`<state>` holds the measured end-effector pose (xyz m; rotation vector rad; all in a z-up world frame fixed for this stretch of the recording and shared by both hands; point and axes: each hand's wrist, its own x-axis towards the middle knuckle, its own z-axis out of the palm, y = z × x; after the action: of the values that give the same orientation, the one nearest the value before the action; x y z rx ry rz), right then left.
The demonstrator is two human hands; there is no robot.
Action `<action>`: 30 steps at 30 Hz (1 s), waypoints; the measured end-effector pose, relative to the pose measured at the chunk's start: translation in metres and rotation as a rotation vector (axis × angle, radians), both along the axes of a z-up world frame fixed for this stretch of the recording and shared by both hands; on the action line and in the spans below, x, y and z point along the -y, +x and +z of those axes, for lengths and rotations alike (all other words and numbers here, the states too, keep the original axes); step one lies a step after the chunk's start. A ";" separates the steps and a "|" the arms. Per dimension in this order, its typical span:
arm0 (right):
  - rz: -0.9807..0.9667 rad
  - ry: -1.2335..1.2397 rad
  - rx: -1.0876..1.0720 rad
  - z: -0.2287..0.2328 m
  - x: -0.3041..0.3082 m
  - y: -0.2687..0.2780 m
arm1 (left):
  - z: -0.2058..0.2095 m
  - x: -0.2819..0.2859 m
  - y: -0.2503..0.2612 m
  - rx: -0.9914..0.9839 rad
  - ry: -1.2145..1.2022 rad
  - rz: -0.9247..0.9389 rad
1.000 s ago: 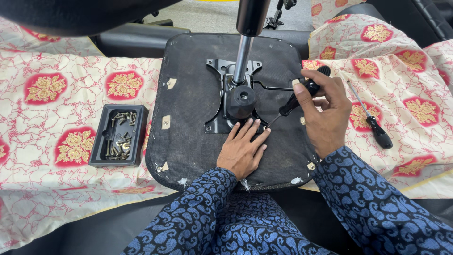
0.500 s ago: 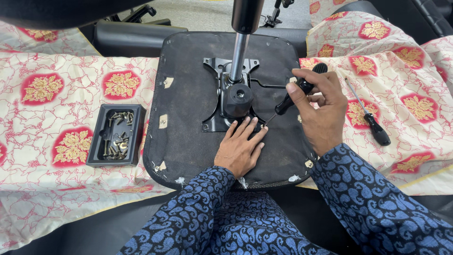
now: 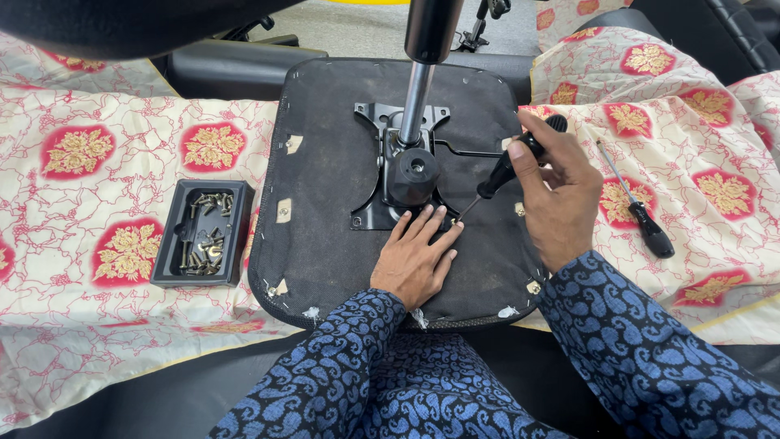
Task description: The person attaches a metal chair base to an overturned chair seat using a screwdriver. They pick screws from a tray, insert them into the base, and tighten them while the seat remains upside down on a patterned cloth.
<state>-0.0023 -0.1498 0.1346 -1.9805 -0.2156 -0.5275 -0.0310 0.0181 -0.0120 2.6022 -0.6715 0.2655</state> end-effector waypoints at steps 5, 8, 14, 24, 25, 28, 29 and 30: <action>-0.020 0.004 0.036 -0.010 0.008 0.011 | 0.000 0.000 0.000 0.005 -0.006 0.001; 0.109 0.139 0.019 -0.012 0.010 0.013 | -0.001 0.000 0.000 0.013 -0.015 0.000; 0.164 0.210 -0.038 -0.007 0.006 0.010 | -0.004 0.001 0.001 0.003 0.005 0.000; 0.041 0.028 -0.002 -0.012 0.006 0.007 | -0.005 0.002 0.002 0.001 0.012 -0.002; 0.073 0.054 0.008 -0.011 0.006 0.007 | -0.005 0.001 0.002 0.003 0.012 -0.003; 0.135 0.136 0.020 -0.009 0.006 0.006 | -0.004 0.001 0.002 -0.001 0.018 -0.004; 0.134 0.168 0.015 -0.009 0.005 0.006 | -0.003 0.001 0.002 -0.002 0.006 -0.006; 0.133 0.200 0.009 -0.009 0.005 0.006 | -0.003 0.001 0.002 -0.002 -0.006 -0.008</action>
<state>0.0041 -0.1545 0.1258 -1.7563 -0.2868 -0.4543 -0.0292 0.0172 -0.0149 2.5931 -0.6798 0.2616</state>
